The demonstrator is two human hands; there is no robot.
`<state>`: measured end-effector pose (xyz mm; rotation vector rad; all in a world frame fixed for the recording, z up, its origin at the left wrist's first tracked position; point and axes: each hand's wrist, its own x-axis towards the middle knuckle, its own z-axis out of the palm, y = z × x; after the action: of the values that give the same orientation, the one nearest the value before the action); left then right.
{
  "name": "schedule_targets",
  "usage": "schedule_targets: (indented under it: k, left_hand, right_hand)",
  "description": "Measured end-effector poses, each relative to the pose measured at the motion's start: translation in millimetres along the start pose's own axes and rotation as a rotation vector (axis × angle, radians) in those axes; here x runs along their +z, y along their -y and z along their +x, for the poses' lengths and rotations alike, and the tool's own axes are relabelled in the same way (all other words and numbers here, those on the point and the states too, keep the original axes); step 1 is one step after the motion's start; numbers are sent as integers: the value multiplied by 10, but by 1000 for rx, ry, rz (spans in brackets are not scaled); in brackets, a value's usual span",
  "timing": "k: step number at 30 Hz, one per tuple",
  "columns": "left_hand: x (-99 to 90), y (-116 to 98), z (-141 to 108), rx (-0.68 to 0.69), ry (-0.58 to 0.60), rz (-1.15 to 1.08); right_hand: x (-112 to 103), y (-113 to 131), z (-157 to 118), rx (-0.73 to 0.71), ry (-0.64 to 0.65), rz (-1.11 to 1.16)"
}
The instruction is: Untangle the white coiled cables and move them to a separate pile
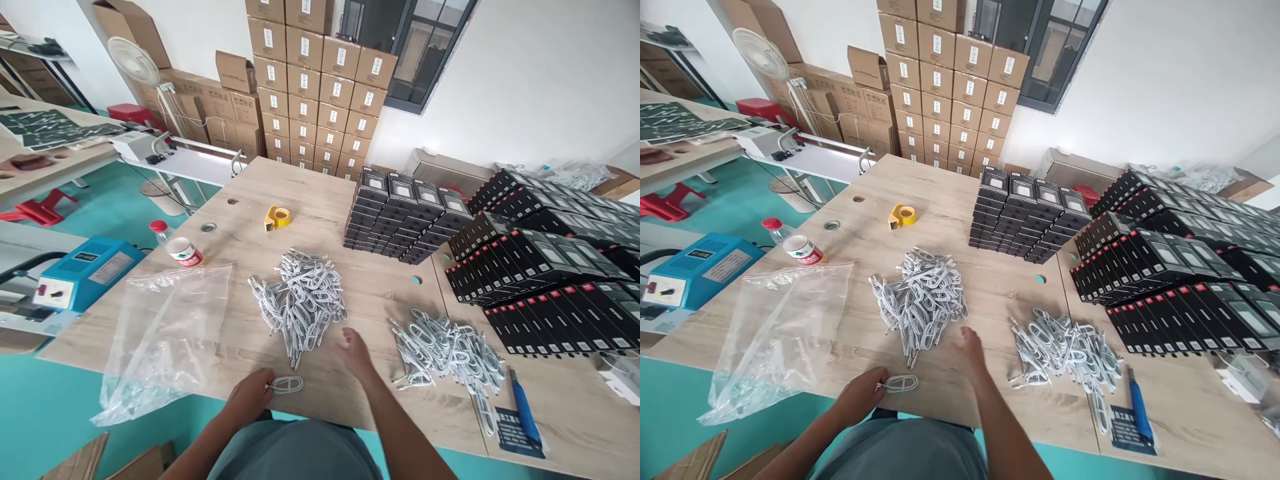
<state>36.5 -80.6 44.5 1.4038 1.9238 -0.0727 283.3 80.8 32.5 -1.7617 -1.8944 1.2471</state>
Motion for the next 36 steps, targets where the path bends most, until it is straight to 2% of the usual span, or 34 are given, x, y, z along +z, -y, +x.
schedule_targets:
  k: [2, 3, 5, 7, 13, 16, 18, 20, 22, 23, 24, 26, 28, 31, 33, 36]
  left_hand:
    - [-18, 5, -7, 5, 5, -5]
    - [-24, 9, -9, 6, 4, -15]
    - [-25, 24, -9, 3, -10, -50]
    - [-6, 46, 0, -6, -34, -93]
    - [73, 103, 20, -12, -83, -218]
    - [59, 113, 14, -5, -101, -277]
    - [43, 108, 10, -3, -118, -317]
    - [25, 86, 7, -11, -142, -352]
    - [-12, 43, 9, -29, -181, -379]
    - [-46, 13, 17, -42, -208, -387]
    - [-96, -22, 32, -56, -237, -391]
    - [-246, -105, 97, -81, -297, -384]
    - [-446, -206, 222, -95, -351, -369]
    - [-749, -372, 502, -109, -402, -351]
    - [-884, -474, 702, -144, -406, -338]
    - [-940, -573, 939, -225, -376, -316]
  right_hand:
    - [455, 266, 77, 26, 38, 48]
    - [590, 338, 95, 31, 38, 54]
    - [670, 360, 87, 29, 25, 79]
    - [569, 279, 34, -1, 29, 111]
    - [-40, -18, -226, -121, 96, 221]
    - [-555, -292, -340, -119, 44, 178]
    - [-994, -548, -384, -37, -39, 57]
    - [-1391, -772, -381, 82, -202, -114]
    - [-1604, -862, -319, 145, -398, -272]
    - [-1612, -838, -265, 135, -467, -327]
    - [-1556, -766, -200, 101, -499, -362]
    - [-1293, -509, -46, 15, -473, -398]
    - [-943, -181, 109, -35, -381, -397]
    - [-484, 220, 283, -55, -206, -280]
    - [-259, 354, 351, -73, -105, -186]
    - [2, 392, 411, -76, -5, -15]
